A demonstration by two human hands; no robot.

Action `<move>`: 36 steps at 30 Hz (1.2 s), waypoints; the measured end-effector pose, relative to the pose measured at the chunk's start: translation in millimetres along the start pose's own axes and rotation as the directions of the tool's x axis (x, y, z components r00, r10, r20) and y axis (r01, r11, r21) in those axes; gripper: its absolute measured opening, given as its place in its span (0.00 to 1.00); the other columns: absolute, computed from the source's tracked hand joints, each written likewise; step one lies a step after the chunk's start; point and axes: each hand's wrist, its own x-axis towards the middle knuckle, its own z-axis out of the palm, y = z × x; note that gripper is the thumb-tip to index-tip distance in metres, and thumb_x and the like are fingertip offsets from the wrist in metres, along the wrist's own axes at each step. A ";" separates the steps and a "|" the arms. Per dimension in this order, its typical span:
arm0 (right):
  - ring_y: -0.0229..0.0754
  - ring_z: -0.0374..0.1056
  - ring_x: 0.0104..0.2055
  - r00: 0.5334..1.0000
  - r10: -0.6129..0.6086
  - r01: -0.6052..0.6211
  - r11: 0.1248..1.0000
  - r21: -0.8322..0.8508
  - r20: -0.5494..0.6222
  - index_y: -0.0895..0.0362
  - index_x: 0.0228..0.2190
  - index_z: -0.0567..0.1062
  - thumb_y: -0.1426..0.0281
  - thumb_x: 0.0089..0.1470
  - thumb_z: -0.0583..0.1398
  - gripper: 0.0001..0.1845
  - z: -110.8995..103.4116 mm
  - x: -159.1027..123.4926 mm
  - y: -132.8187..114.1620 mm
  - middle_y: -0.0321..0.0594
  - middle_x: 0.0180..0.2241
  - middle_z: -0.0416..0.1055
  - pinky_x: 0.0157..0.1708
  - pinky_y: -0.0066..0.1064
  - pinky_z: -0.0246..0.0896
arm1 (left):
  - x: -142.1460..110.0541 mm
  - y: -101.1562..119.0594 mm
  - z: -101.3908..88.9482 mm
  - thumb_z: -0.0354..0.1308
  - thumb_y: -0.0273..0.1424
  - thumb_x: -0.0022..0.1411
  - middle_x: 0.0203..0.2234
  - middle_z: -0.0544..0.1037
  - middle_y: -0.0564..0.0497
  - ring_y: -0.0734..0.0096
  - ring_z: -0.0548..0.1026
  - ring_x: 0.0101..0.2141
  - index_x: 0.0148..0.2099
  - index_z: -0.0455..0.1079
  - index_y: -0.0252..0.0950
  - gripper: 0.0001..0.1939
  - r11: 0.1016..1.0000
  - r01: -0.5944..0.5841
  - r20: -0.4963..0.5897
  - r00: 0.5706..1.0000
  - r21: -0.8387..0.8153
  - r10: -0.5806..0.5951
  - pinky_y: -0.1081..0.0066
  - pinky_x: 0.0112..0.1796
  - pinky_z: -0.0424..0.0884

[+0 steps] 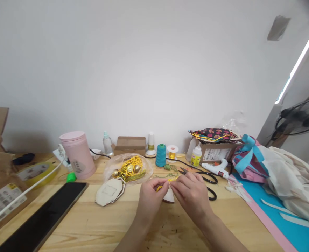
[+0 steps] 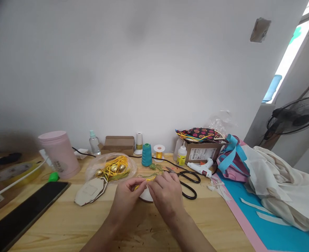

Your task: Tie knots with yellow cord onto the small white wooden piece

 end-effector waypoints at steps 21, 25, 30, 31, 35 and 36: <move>0.33 0.57 0.20 0.623 0.281 -0.781 0.277 0.560 0.730 0.61 0.19 0.73 0.63 0.40 0.60 0.13 -5.2 -0.3 23.1 0.35 0.17 0.66 0.21 0.25 0.47 | 1.6 10.4 -13.3 0.50 0.30 0.54 0.21 0.72 0.51 0.73 0.68 0.24 0.30 0.72 0.37 0.09 0.902 -0.383 0.415 0.867 0.199 0.276 0.76 0.26 0.61; 0.29 0.52 0.17 0.466 0.229 -0.835 -0.207 0.511 0.855 0.62 0.16 0.71 0.67 0.38 0.62 0.10 -4.1 -5.2 21.1 0.32 0.14 0.62 0.19 0.22 0.44 | -0.5 11.8 -9.9 0.50 0.29 0.54 0.22 0.74 0.49 0.71 0.69 0.25 0.30 0.73 0.37 0.09 0.897 -0.413 0.355 0.871 0.154 0.340 0.74 0.27 0.63; 0.26 0.51 0.16 0.343 0.018 -0.724 -0.632 0.276 0.939 0.62 0.17 0.68 0.73 0.37 0.62 0.07 1.6 -9.8 15.1 0.29 0.14 0.57 0.15 0.18 0.40 | -2.8 11.7 -8.4 0.51 0.29 0.53 0.21 0.74 0.49 0.70 0.70 0.25 0.31 0.73 0.38 0.09 0.879 -0.459 0.268 0.870 0.130 0.415 0.73 0.27 0.64; 0.26 0.51 0.16 0.332 -0.020 -0.713 -0.660 0.237 0.943 0.62 0.18 0.68 0.74 0.37 0.61 0.06 3.3 -10.3 13.6 0.29 0.14 0.57 0.15 0.18 0.39 | -2.9 11.9 -8.6 0.51 0.29 0.53 0.21 0.74 0.49 0.70 0.70 0.25 0.31 0.73 0.38 0.09 0.881 -0.455 0.248 0.875 0.127 0.416 0.73 0.27 0.65; 0.26 0.52 0.17 0.355 0.058 -0.688 -0.659 0.303 0.933 0.63 0.18 0.68 0.75 0.38 0.61 0.05 8.4 -11.3 8.8 0.30 0.15 0.59 0.16 0.17 0.41 | -2.5 13.3 -8.3 0.53 0.28 0.52 0.21 0.75 0.50 0.70 0.70 0.25 0.29 0.73 0.38 0.08 0.923 -0.374 0.204 0.914 0.094 0.350 0.73 0.28 0.65; 0.26 0.52 0.17 0.376 0.105 -0.675 -0.649 0.350 0.920 0.63 0.18 0.68 0.75 0.38 0.61 0.05 8.8 -11.4 8.3 0.30 0.15 0.59 0.16 0.17 0.41 | -2.3 13.5 -7.8 0.53 0.29 0.52 0.22 0.75 0.50 0.70 0.71 0.25 0.29 0.73 0.38 0.07 0.936 -0.344 0.206 0.924 0.076 0.323 0.73 0.28 0.65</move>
